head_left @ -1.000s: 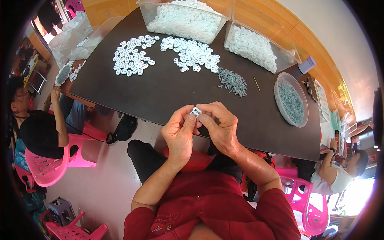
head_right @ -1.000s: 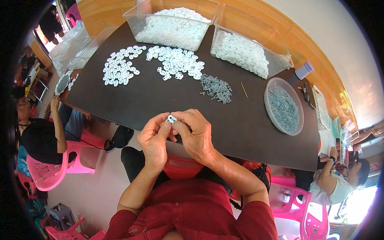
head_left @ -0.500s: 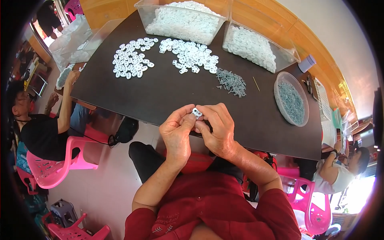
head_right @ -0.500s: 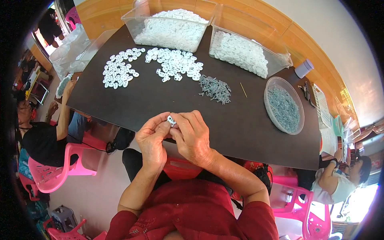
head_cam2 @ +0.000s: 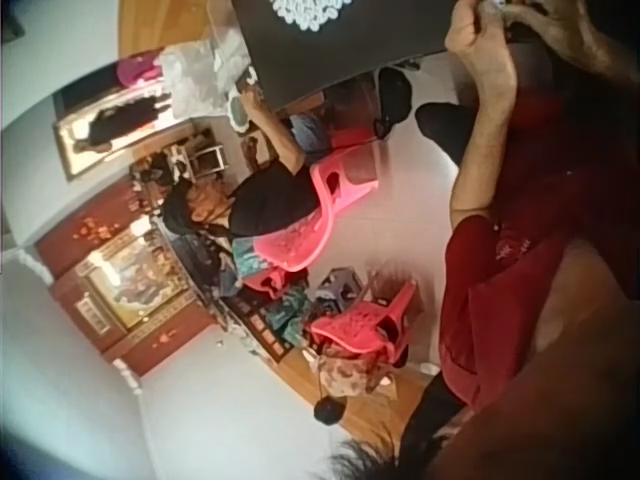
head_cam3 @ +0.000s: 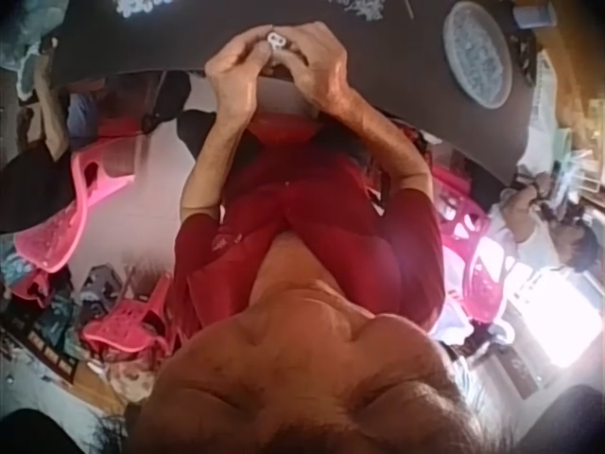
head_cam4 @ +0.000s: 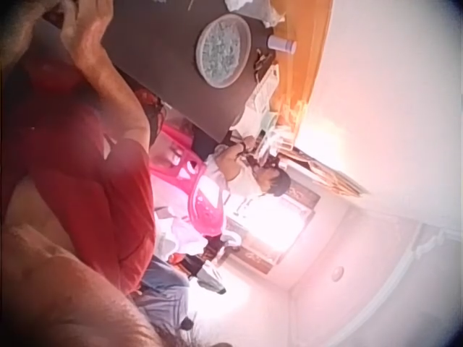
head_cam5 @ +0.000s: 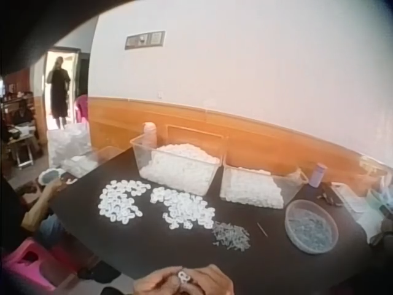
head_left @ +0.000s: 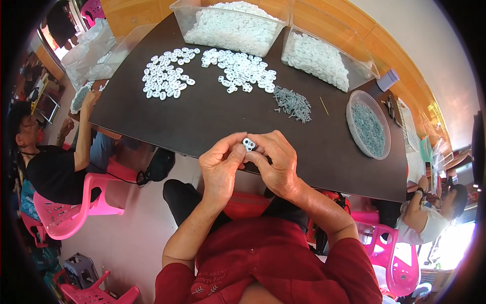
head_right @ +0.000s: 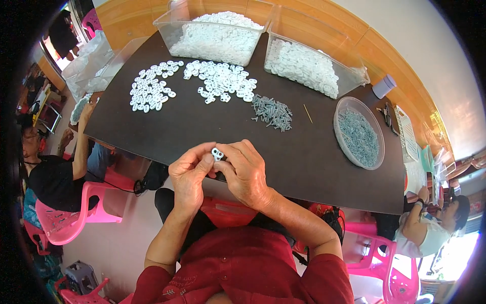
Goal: Manually assembling small white and grey plastic components into pairs at a workshop table.
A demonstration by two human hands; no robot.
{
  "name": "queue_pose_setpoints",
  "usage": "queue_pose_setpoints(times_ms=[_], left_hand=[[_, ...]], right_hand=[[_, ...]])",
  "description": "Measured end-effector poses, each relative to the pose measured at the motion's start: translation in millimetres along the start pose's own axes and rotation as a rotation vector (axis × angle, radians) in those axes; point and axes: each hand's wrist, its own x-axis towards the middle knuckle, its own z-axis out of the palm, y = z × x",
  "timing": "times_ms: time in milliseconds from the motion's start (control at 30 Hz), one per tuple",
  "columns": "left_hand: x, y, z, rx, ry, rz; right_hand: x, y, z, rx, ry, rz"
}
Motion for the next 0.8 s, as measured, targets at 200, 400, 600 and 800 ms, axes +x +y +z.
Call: queue_pose_setpoints(times_ms=[200, 400, 600, 800], left_hand=[[0.3, 1.0, -3.0, 0.019, -0.034, 0.029], [-1.3, 0.7, -7.8, 0.001, -0.039, 0.001], [-0.4, 1.3, -8.6, -0.045, -0.037, -0.012], [-2.7, 0.9, -9.4, -0.034, -0.035, -0.013]], right_hand=[[-2.0, -0.3, 0.2, 0.014, 0.006, -0.021], [-3.1, -2.3, 0.5, 0.039, -0.007, -0.037], [-4.2, -3.5, 3.5, 0.067, 0.001, 0.009], [-7.8, -4.7, 4.9, 0.16, 0.001, 0.104]])
